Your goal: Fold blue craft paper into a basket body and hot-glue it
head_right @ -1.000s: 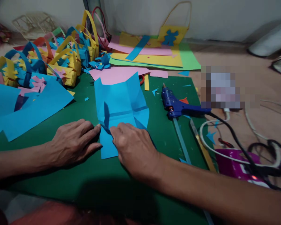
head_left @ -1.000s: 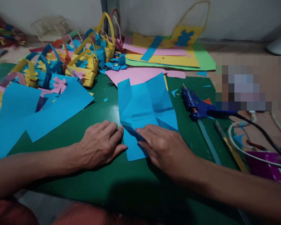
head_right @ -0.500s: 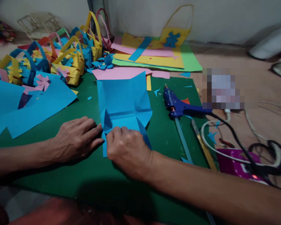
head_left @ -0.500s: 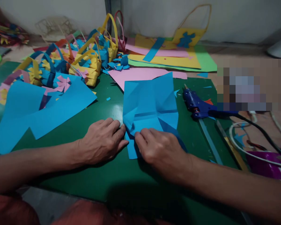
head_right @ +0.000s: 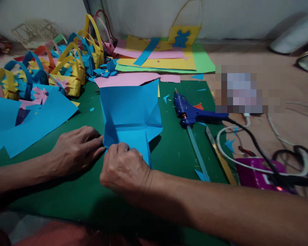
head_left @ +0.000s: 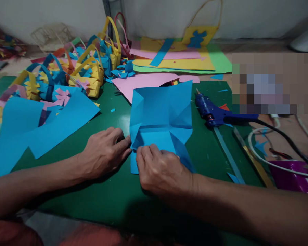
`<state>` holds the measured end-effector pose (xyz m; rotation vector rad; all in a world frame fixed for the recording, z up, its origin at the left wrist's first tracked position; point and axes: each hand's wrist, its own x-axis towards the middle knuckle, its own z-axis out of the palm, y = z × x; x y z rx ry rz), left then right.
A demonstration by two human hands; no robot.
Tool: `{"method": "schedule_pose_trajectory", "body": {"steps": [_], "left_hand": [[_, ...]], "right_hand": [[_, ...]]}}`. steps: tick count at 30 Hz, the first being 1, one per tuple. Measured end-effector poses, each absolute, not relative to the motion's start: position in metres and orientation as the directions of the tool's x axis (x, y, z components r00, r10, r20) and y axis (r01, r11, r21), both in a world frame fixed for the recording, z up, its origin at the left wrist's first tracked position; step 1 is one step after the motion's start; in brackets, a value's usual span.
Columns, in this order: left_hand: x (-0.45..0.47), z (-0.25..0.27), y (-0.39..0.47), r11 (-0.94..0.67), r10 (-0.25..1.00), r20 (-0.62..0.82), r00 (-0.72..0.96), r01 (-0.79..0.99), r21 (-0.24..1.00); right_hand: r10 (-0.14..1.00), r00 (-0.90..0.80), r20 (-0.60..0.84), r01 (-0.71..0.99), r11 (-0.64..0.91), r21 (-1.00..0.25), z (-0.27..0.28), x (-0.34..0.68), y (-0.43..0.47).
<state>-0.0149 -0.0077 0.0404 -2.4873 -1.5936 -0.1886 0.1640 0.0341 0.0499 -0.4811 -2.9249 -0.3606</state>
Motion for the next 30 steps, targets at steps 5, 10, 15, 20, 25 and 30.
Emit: {"method": "schedule_pose_trajectory", "body": {"steps": [5, 10, 15, 20, 25, 30], "left_hand": [[-0.011, 0.039, -0.008, -0.459, 0.847, 0.250, 0.469, 0.883, -0.102], [-0.010, 0.039, -0.014, -0.472, 0.851, 0.234, 0.470, 0.880, -0.051], [-0.007, 0.039, -0.021, -0.548, 0.808, 0.252, 0.533, 0.837, -0.014], [-0.006, 0.038, -0.023, -0.566, 0.789, 0.260, 0.557, 0.823, -0.045], [-0.002, 0.034, -0.028, -0.549, 0.795, 0.249, 0.553, 0.831, -0.091], [0.000, 0.039, -0.032, -0.555, 0.774, 0.278, 0.568, 0.821, -0.133]], "right_hand": [[0.371, -0.926, -0.066, 0.362, 0.924, 0.121, 0.066, 0.161, 0.048], [0.436, -0.890, -0.134, 0.428, 0.900, 0.084, 0.071, 0.157, 0.064], [0.431, -0.897, -0.103, 0.419, 0.900, 0.118, 0.065, 0.157, 0.066], [0.448, -0.889, -0.089, 0.439, 0.892, 0.106, 0.065, 0.159, 0.062], [0.450, -0.892, -0.037, 0.443, 0.888, 0.119, 0.063, 0.161, 0.061], [0.297, -0.951, 0.086, 0.309, 0.929, 0.205, 0.058, 0.163, 0.057]]}}
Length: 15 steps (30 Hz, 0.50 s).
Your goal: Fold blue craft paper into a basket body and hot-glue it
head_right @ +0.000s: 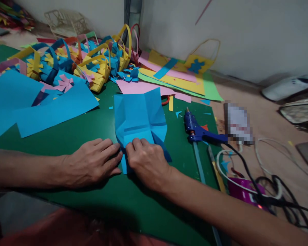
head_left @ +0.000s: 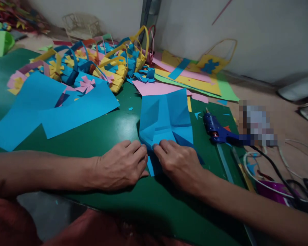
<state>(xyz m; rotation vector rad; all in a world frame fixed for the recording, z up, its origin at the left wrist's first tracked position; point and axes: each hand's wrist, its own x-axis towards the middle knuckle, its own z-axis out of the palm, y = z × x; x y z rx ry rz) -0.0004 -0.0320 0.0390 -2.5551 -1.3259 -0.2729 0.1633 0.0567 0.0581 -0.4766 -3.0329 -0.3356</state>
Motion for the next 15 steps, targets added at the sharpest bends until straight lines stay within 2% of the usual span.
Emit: {"method": "schedule_pose_trajectory", "body": {"steps": [3, 5, 10, 13, 15], "left_hand": [[-0.005, 0.056, -0.034, -0.574, 0.708, 0.389, 0.589, 0.801, -0.169], [-0.010, 0.070, -0.034, -0.531, 0.693, 0.439, 0.572, 0.816, -0.226], [-0.018, 0.084, -0.023, -0.426, 0.786, 0.314, 0.532, 0.835, -0.349], [-0.015, 0.082, -0.017, -0.482, 0.793, 0.238, 0.561, 0.816, -0.319], [-0.011, 0.084, -0.017, -0.512, 0.774, 0.251, 0.582, 0.807, -0.294]], "right_hand": [[0.205, -0.970, 0.132, 0.234, 0.937, 0.259, 0.053, 0.164, 0.061], [0.159, -0.978, 0.132, 0.190, 0.942, 0.278, 0.051, 0.163, 0.068], [0.105, -0.994, 0.029, 0.109, 0.946, 0.307, 0.052, 0.158, 0.083], [0.126, -0.990, -0.065, 0.102, 0.953, 0.285, 0.057, 0.158, 0.083], [0.141, -0.984, -0.106, 0.109, 0.960, 0.258, 0.060, 0.159, 0.080]]}}
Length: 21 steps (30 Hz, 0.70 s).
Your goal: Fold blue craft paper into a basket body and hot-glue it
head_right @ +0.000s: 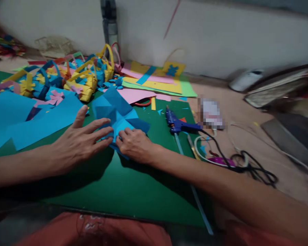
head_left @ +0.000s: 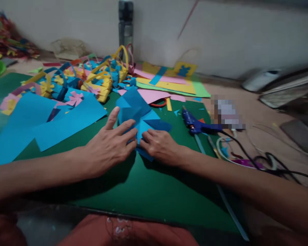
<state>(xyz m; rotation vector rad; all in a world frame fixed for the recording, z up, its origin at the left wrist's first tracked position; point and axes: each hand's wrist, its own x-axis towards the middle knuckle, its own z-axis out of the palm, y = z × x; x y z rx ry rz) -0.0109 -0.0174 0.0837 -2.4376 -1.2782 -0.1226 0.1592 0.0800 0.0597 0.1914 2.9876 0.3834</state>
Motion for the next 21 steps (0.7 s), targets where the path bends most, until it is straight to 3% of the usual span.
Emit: {"method": "schedule_pose_trajectory", "body": {"steps": [4, 8, 10, 13, 18, 21], "left_hand": [[-0.010, 0.090, -0.019, -0.464, 0.779, 0.329, 0.534, 0.844, -0.270], [-0.021, 0.084, -0.009, -0.396, 0.815, 0.406, 0.414, 0.909, -0.131], [-0.024, 0.079, -0.004, -0.437, 0.777, 0.459, 0.431, 0.894, -0.099], [-0.021, 0.075, -0.002, -0.496, 0.744, 0.436, 0.506, 0.856, -0.146], [-0.001, 0.087, -0.006, -0.556, 0.732, 0.312, 0.606, 0.795, -0.240], [0.013, 0.096, -0.003, -0.584, 0.716, 0.284, 0.638, 0.770, -0.258]], "right_hand": [[0.266, -0.956, -0.121, 0.241, 0.951, 0.193, 0.064, 0.163, 0.076], [0.381, -0.917, -0.122, 0.365, 0.921, 0.135, 0.066, 0.172, 0.075], [0.377, -0.920, -0.108, 0.364, 0.923, 0.121, 0.065, 0.179, 0.074], [0.340, -0.936, -0.091, 0.326, 0.935, 0.137, 0.064, 0.188, 0.070], [0.231, -0.964, -0.129, 0.204, 0.961, 0.188, 0.063, 0.193, 0.063], [0.220, -0.965, -0.140, 0.189, 0.960, 0.206, 0.064, 0.194, 0.061]]}}
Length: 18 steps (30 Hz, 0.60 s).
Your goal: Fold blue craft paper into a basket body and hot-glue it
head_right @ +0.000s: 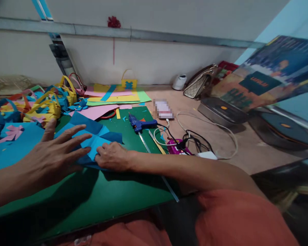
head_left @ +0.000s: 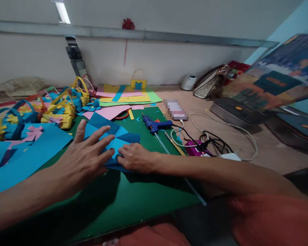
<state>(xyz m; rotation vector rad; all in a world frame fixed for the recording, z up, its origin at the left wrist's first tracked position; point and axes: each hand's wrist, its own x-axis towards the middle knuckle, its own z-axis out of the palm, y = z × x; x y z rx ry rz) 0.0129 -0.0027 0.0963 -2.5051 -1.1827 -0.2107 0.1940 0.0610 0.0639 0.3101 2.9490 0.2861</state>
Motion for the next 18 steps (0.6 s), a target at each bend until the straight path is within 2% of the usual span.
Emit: {"method": "schedule_pose_trajectory", "body": {"steps": [2, 8, 15, 18], "left_hand": [[0.021, 0.100, 0.002, -0.598, 0.717, 0.218, 0.661, 0.746, -0.293], [0.043, 0.098, 0.020, -0.641, 0.766, -0.203, 0.610, 0.697, -0.323], [0.050, 0.105, 0.038, -0.716, 0.687, -0.394, 0.610, 0.659, -0.229], [0.042, 0.112, 0.047, -0.712, 0.664, -0.411, 0.625, 0.696, -0.094]], "right_hand": [[0.240, -0.960, -0.142, 0.211, 0.958, 0.194, 0.065, 0.196, 0.060], [0.303, -0.946, -0.117, 0.287, 0.949, 0.130, 0.064, 0.203, 0.061], [0.361, -0.929, -0.079, 0.357, 0.932, 0.062, 0.066, 0.217, 0.060], [0.305, -0.951, -0.040, 0.306, 0.952, 0.004, 0.068, 0.231, 0.059]]}}
